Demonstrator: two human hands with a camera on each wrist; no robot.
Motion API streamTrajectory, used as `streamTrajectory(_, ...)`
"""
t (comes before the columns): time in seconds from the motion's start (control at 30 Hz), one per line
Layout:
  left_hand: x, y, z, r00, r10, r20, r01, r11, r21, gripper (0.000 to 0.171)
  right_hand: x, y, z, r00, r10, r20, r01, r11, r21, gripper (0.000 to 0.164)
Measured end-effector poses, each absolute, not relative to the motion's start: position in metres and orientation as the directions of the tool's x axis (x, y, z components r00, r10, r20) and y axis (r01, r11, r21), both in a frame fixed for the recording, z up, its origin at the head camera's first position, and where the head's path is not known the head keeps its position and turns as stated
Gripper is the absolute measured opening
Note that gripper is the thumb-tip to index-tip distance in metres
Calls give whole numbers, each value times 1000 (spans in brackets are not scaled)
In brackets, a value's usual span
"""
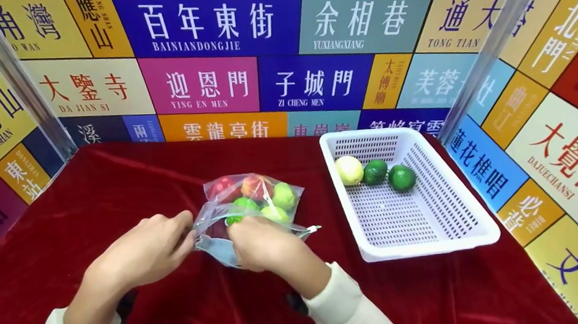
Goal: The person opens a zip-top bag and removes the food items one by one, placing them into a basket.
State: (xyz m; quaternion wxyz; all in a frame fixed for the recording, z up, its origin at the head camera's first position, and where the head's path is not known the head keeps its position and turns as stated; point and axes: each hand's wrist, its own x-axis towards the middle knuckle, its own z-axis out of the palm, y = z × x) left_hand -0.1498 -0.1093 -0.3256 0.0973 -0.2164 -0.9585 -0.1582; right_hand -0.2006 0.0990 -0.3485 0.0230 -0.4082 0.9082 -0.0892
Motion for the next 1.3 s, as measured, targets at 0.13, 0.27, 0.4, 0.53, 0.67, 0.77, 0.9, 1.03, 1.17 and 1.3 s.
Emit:
streamTrajectory(0.13,-150,-108,-326,-887,386,253,447,856,261,19,-212,100,-357,-734,-679,4,-669,722,-173,6)
streamTrajectory(0.27,-151,-108,-327,-886,391,248,450,854,262,18,-217,101,-361,-781,-624,-24,-610,771,-181,14)
streamTrajectory(0.4,-152,-108,-329,-880,397,260,460,850,258,19,-220,99,-366,-811,-585,-26,-571,800,-186,25)
streamTrajectory(0.53,-152,-107,-330,-880,400,256,461,848,260,20,-221,95,-373,-841,-540,-38,-525,831,-184,41)
streamTrajectory(0.67,-152,-107,-330,-889,394,233,448,854,264,19,-222,91,-376,-873,-486,-46,-475,866,-156,45)
streamTrajectory(0.77,-153,-107,-330,-891,393,228,444,857,261,18,-224,90,-378,-890,-455,-21,-449,884,-129,43)
streamTrajectory(0.9,-153,-106,-329,-889,395,232,448,855,262,18,-231,91,-383,-890,-455,40,-457,887,-71,55)
streamTrajectory(1.03,-152,-104,-329,-884,406,233,459,849,262,17,-242,90,-389,-903,-426,59,-426,905,21,67)
streamTrajectory(1.17,-152,-102,-332,-873,427,235,479,840,254,18,-252,88,-394,-924,-378,48,-372,922,103,55)
streamTrajectory(1.3,-153,-99,-334,-870,432,237,485,837,252,17,-259,86,-398,-924,-375,74,-357,916,186,43)
